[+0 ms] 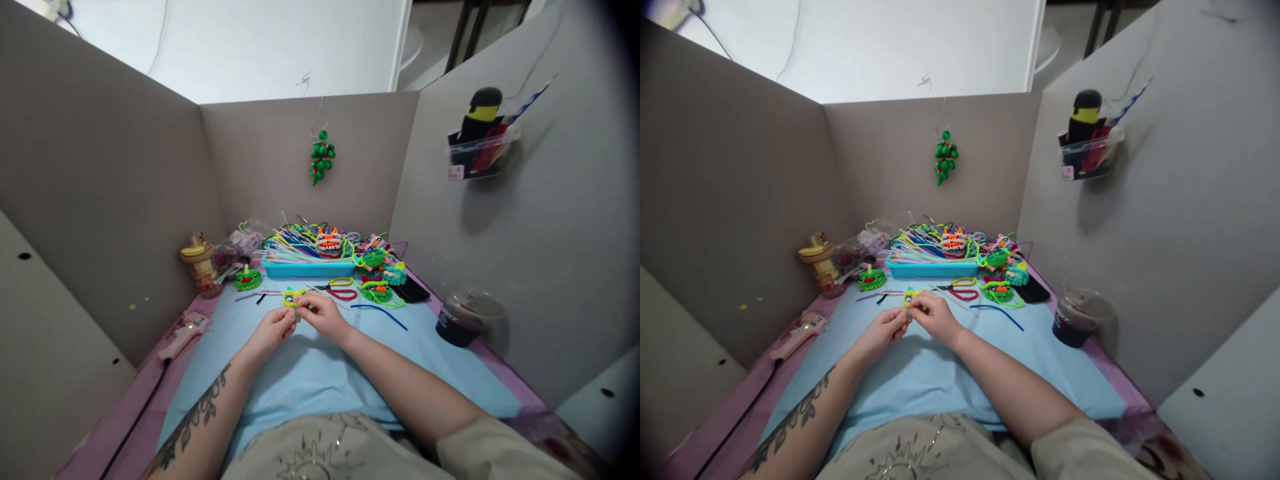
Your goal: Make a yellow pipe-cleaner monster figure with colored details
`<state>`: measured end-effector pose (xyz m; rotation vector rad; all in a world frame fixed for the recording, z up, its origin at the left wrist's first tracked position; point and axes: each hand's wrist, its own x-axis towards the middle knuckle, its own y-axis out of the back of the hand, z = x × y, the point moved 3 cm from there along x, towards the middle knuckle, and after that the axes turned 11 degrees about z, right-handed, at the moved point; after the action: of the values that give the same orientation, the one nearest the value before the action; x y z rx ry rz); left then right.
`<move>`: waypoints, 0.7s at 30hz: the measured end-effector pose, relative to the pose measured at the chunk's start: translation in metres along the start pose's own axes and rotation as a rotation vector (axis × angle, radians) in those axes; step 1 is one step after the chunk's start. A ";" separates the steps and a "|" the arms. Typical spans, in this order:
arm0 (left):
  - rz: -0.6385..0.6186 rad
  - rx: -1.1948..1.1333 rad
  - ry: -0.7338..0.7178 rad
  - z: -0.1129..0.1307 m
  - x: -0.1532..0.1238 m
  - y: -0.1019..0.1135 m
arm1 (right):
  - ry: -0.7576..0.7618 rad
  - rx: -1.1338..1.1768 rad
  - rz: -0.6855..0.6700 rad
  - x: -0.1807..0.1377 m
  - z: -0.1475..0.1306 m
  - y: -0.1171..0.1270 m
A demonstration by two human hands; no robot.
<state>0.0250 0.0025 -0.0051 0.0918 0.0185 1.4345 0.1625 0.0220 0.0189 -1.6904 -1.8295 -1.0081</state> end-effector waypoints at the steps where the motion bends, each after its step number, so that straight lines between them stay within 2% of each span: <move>1: -0.005 -0.004 0.004 0.000 0.000 0.000 | 0.000 -0.002 -0.004 0.000 0.000 0.000; 10: -0.084 -0.041 0.072 0.006 -0.002 0.004 | -0.112 0.046 -0.082 0.001 0.010 0.001; 13: -0.078 -0.019 0.065 0.005 -0.001 0.005 | -0.164 0.038 -0.070 0.001 0.012 0.000; 16: -0.014 0.068 0.009 0.005 0.001 0.005 | -0.202 0.016 -0.060 0.001 0.014 -0.002; 21: 0.197 0.370 -0.162 0.008 0.002 0.003 | -0.260 0.047 -0.043 0.000 0.021 -0.006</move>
<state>0.0228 0.0044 0.0031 0.5260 0.1449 1.6026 0.1599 0.0381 0.0038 -1.8312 -2.0422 -0.7850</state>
